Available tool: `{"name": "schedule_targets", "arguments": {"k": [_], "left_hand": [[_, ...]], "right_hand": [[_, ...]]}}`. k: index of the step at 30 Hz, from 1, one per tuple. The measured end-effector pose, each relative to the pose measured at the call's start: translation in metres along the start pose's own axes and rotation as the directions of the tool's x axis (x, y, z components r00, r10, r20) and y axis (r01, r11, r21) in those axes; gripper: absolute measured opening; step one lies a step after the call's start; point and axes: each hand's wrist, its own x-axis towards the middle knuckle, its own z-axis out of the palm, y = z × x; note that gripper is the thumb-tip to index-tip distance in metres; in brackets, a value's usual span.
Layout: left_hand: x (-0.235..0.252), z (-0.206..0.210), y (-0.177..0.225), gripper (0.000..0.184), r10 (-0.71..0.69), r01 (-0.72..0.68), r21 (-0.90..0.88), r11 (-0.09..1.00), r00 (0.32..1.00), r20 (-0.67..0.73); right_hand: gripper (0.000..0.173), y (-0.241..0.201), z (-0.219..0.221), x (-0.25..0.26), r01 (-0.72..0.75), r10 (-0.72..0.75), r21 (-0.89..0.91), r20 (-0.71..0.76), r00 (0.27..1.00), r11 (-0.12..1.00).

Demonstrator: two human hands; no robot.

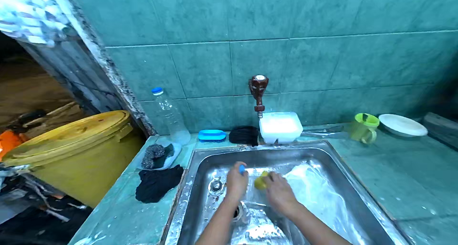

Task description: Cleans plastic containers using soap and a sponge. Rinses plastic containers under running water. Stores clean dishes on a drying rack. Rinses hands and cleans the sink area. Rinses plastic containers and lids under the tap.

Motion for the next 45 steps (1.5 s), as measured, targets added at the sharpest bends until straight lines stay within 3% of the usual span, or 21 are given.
{"name": "schedule_targets", "arguments": {"k": [2, 5, 9, 11, 13, 15, 18, 21, 24, 27, 29, 32, 34, 36, 39, 40, 42, 43, 45], "left_hand": [[-0.010, -0.017, -0.013, 0.032, -0.033, 0.032, -0.045, 0.998, 0.999, -0.021], [-0.019, -0.037, -0.028, 0.030, 0.031, -0.031, 0.001, 1.000, 0.999, -0.018], [-0.042, -0.050, -0.031, 0.028, -0.003, 0.003, 0.010, 1.000, 1.000, -0.001], [-0.054, -0.056, -0.029, 0.030, -0.025, 0.026, 0.008, 1.000, 0.999, -0.027], [-0.068, -0.062, -0.026, 0.031, -0.023, 0.024, 0.016, 1.000, 0.999, -0.045], [-0.080, -0.063, -0.025, 0.031, -0.022, 0.023, 0.036, 0.999, 1.000, -0.015], [-0.092, -0.057, -0.027, 0.033, -0.024, 0.015, 0.076, 0.997, 0.993, 0.120], [-0.097, -0.038, -0.031, 0.037, -0.006, -0.017, 0.088, 0.996, 0.967, 0.253], [-0.094, -0.010, -0.031, 0.042, 0.003, -0.064, 0.145, 0.987, 0.921, 0.389], [-0.090, 0.026, -0.018, 0.044, -0.032, -0.091, 0.221, 0.971, 0.866, 0.499], [-0.087, 0.052, -0.008, 0.041, -0.032, -0.110, 0.236, 0.966, 0.849, 0.527], [-0.086, 0.090, 0.002, 0.042, 0.018, -0.114, 0.143, 0.983, 0.838, 0.545], [-0.088, 0.111, 0.007, 0.050, 0.044, -0.098, 0.068, 0.993, 0.830, 0.557], [-0.090, 0.127, 0.008, 0.070, 0.060, -0.079, 0.006, 0.997, 0.809, 0.584], [-0.097, 0.118, 0.015, 0.084, 0.084, 0.045, -0.212, 0.976, 0.824, 0.560], [-0.101, 0.105, 0.019, 0.083, 0.096, 0.125, -0.371, 0.920, 0.846, 0.524], [-0.106, 0.076, 0.029, 0.064, 0.111, 0.265, -0.669, 0.694, 0.879, 0.463], [-0.106, 0.064, 0.032, 0.057, 0.114, 0.300, -0.741, 0.601, 0.885, 0.451], [-0.106, 0.053, 0.034, 0.052, 0.060, 0.325, -0.785, 0.528, 0.907, 0.416]], "right_hand": [[0.055, -0.001, 0.026, 0.008, 0.120, -0.106, -0.086, 0.155, 0.982, 0.989], [0.076, -0.009, 0.030, 0.015, 0.216, -0.160, -0.165, 0.299, 0.941, 0.962], [0.045, -0.022, 0.024, 0.011, 0.285, -0.186, -0.224, 0.380, 0.906, 0.932], [0.044, -0.023, 0.013, 0.009, 0.253, -0.206, -0.095, 0.345, 0.916, 0.963], [0.042, -0.018, 0.002, 0.011, 0.196, -0.242, 0.204, 0.232, 0.942, 0.959], [0.046, -0.011, -0.005, 0.010, 0.115, -0.213, 0.559, 0.114, 0.970, 0.821], [0.044, -0.006, -0.016, 0.003, 0.006, -0.076, 0.869, 0.037, 0.996, 0.495], [0.040, 0.003, -0.035, -0.015, -0.028, 0.065, 0.979, 0.015, 0.998, 0.200], [0.034, 0.023, -0.051, -0.033, 0.105, 0.139, 0.991, -0.093, 0.986, -0.080], [0.032, 0.039, -0.069, -0.051, 0.212, 0.197, 0.957, -0.173, 0.965, -0.197], [0.031, 0.041, -0.079, -0.063, 0.235, 0.273, 0.964, -0.194, 0.942, -0.128], [0.032, 0.043, -0.083, -0.075, 0.198, 0.348, 0.964, -0.250, 0.904, 0.177], [0.035, 0.049, -0.079, -0.078, 0.162, 0.329, 0.916, -0.290, 0.898, 0.367], [0.039, 0.054, -0.075, -0.080, 0.116, 0.332, 0.871, -0.301, 0.894, 0.478], [0.042, 0.061, -0.071, -0.083, 0.047, 0.356, 0.841, -0.277, 0.893, 0.538], [0.041, 0.060, -0.070, -0.085, 0.038, 0.353, 0.847, -0.262, 0.898, 0.531], [0.030, 0.047, -0.069, -0.088, 0.029, 0.323, 0.875, -0.208, 0.923, 0.483], [0.032, 0.036, -0.067, -0.089, 0.020, 0.290, 0.893, -0.167, 0.942, 0.449], [0.046, 0.004, -0.055, -0.087, 0.050, 0.191, 0.911, -0.140, 0.971, 0.410]]}}
